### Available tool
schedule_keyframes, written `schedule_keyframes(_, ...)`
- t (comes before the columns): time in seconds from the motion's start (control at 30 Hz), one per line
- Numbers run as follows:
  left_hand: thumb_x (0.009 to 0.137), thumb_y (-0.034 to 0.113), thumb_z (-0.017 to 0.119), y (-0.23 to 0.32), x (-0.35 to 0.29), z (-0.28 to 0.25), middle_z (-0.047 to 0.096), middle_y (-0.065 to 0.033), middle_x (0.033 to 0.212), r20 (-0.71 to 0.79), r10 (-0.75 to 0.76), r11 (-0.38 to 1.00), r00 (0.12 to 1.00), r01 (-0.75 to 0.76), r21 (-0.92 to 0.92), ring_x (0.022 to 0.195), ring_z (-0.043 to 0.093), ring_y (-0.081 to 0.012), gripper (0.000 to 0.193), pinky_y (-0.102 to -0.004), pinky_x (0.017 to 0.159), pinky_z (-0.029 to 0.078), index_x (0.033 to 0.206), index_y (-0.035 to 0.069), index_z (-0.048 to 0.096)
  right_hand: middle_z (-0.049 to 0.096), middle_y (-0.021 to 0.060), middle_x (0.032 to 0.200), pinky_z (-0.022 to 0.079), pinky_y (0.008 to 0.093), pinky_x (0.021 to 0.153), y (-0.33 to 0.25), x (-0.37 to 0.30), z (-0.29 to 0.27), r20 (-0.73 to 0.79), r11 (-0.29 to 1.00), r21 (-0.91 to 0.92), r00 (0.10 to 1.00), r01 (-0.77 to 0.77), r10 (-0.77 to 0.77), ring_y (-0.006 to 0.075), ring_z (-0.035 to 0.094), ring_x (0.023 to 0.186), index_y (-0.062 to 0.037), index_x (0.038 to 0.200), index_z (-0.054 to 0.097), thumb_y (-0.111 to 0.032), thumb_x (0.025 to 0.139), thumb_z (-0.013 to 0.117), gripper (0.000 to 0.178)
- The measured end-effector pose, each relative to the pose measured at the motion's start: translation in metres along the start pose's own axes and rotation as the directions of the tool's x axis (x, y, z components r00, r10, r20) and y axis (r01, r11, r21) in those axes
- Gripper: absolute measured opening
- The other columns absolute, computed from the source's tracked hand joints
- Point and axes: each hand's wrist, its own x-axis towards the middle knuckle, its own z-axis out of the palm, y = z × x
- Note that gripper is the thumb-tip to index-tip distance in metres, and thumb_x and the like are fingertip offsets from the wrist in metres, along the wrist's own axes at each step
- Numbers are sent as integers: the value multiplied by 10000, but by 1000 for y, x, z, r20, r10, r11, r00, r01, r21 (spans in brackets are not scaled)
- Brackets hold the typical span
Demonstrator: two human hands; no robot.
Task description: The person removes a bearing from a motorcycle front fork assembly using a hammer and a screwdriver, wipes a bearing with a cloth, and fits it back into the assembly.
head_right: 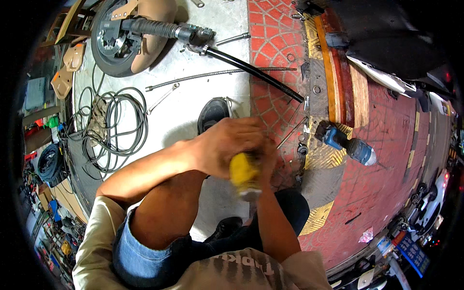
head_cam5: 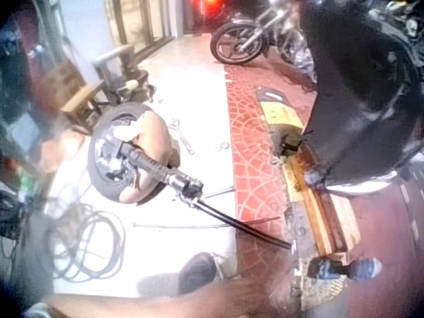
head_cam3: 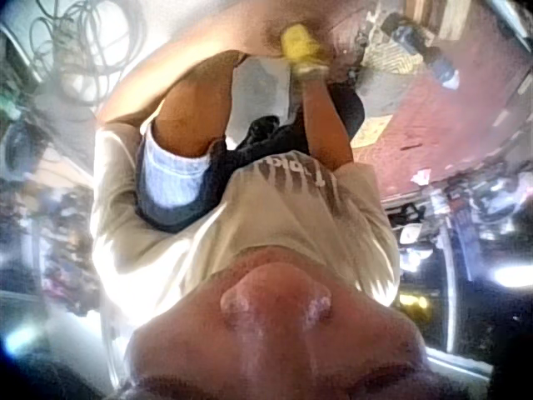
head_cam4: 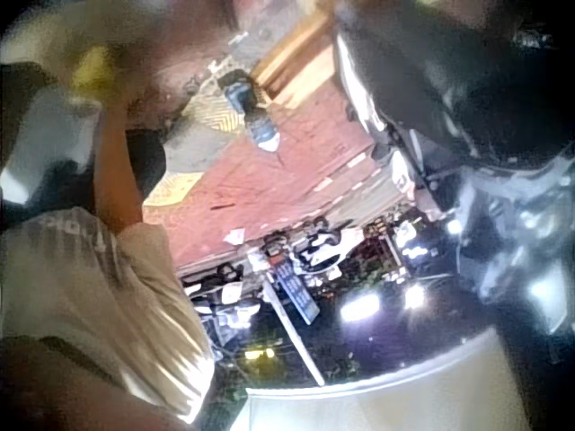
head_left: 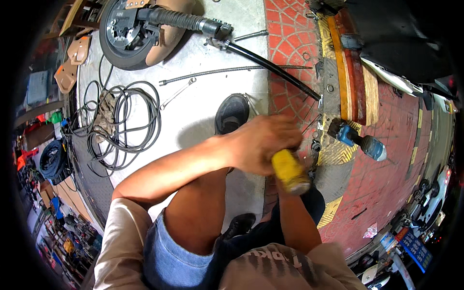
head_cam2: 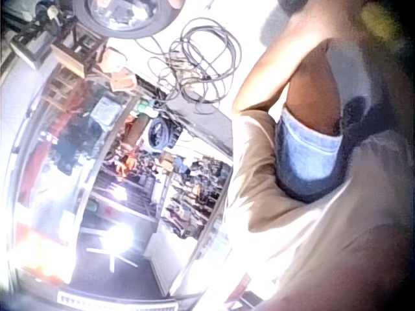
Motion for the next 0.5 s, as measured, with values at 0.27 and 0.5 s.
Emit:
schedule_keyframes(0.27,652,211,794,-10,33,28,597,-149,1003,-13,-93,933,996,92,348,984,575,-368,466,-468,842,511,1007,11,567,599,190,1352,474,420,1061,-149,-39,-61,247,845,-59,828,532,-504,301,590,1262,47,1328,590,-469,1036,540,595)
schedule_keyframes(0.5,807,7,730,-51,6,2,655,-138,1254,-64,-362,918,930,343,-200,1146,627,-262,541,-374,986,515,1326,46,584,726,96,1016,565,342,802,-101,-23,-56,-159,950,-23,938,310,-310,210,693,908,2,1113,680,-134,988,675,185)
